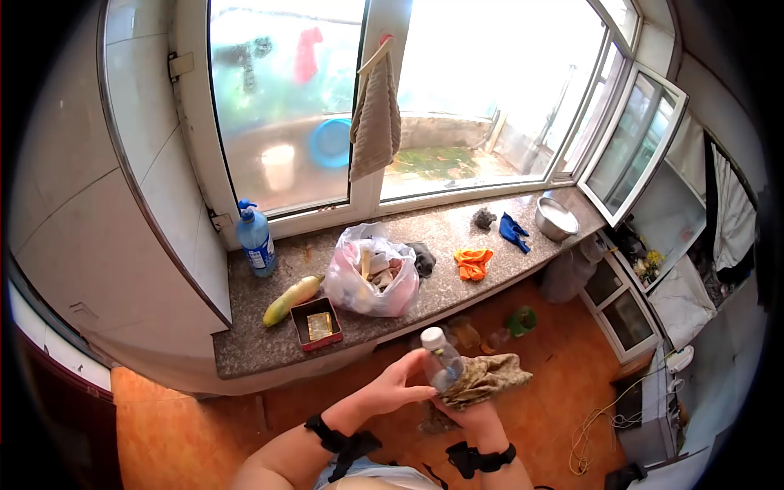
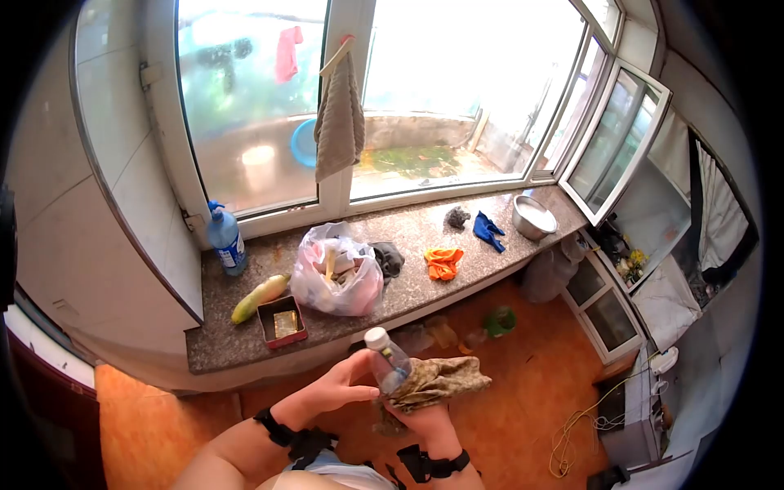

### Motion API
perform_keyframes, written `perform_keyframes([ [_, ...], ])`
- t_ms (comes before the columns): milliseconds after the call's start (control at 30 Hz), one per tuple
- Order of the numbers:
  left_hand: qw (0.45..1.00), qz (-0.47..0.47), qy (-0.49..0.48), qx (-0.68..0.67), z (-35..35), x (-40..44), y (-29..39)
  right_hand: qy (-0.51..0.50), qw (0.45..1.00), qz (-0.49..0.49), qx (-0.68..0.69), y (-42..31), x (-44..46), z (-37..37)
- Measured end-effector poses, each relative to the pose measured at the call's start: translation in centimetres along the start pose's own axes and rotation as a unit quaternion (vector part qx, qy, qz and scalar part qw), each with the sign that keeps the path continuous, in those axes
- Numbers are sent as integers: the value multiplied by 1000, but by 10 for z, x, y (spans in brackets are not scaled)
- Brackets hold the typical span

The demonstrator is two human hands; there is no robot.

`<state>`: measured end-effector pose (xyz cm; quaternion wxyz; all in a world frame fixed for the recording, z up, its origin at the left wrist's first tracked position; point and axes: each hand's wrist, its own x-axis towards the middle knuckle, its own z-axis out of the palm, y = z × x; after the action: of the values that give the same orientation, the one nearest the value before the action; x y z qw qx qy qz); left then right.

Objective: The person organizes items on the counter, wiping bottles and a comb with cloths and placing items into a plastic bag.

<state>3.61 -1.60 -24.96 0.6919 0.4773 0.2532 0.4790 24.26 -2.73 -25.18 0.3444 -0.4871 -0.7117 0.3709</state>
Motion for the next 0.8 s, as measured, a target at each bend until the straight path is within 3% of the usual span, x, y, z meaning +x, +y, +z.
perform_keyframes([
  [67, 994, 60, 74, -62, 7, 4, 3, 6, 970, -58, -237, -4, 5, 8],
  [100, 993, 60, 76, -62, 9, 6, 1, 5, 970, -59, -236, -1, 4, 13],
  [167, 981, 53, 183, 26, 10, 10, -3, -29, 966, -103, -236, 6, 2, 24],
  [233, 978, 55, 199, -21, 11, 11, 5, -45, 981, -94, -161, -25, 9, 22],
  [333, 986, 61, 144, -58, 4, 7, 21, -126, 983, 8, 133, -23, 11, 21],
  [367, 988, 50, 100, -108, 1, 7, 26, -125, 983, 10, 135, -21, 12, 17],
  [433, 985, 39, 52, -157, -5, 11, 33, -289, 905, 126, 286, -19, 18, 1],
  [467, 980, 58, 3, -190, -10, 15, 32, -320, 892, 105, 302, 0, 22, 1],
  [500, 971, 77, -45, -223, -13, 18, 33, -320, 891, 108, 303, 6, 17, 2],
  [600, 952, 116, -68, -275, -17, 23, 42, -297, 718, 192, 599, 3, 5, 6],
  [700, 944, 148, -79, -284, -25, 28, 45, -225, 675, 214, 669, -6, -10, 10],
  [767, 954, 155, -50, -253, -25, 28, 49, -207, 691, 202, 663, -18, -15, 12],
  [800, 954, 166, -48, -246, -27, 29, 51, -151, 686, 221, 677, -31, -16, 11],
])
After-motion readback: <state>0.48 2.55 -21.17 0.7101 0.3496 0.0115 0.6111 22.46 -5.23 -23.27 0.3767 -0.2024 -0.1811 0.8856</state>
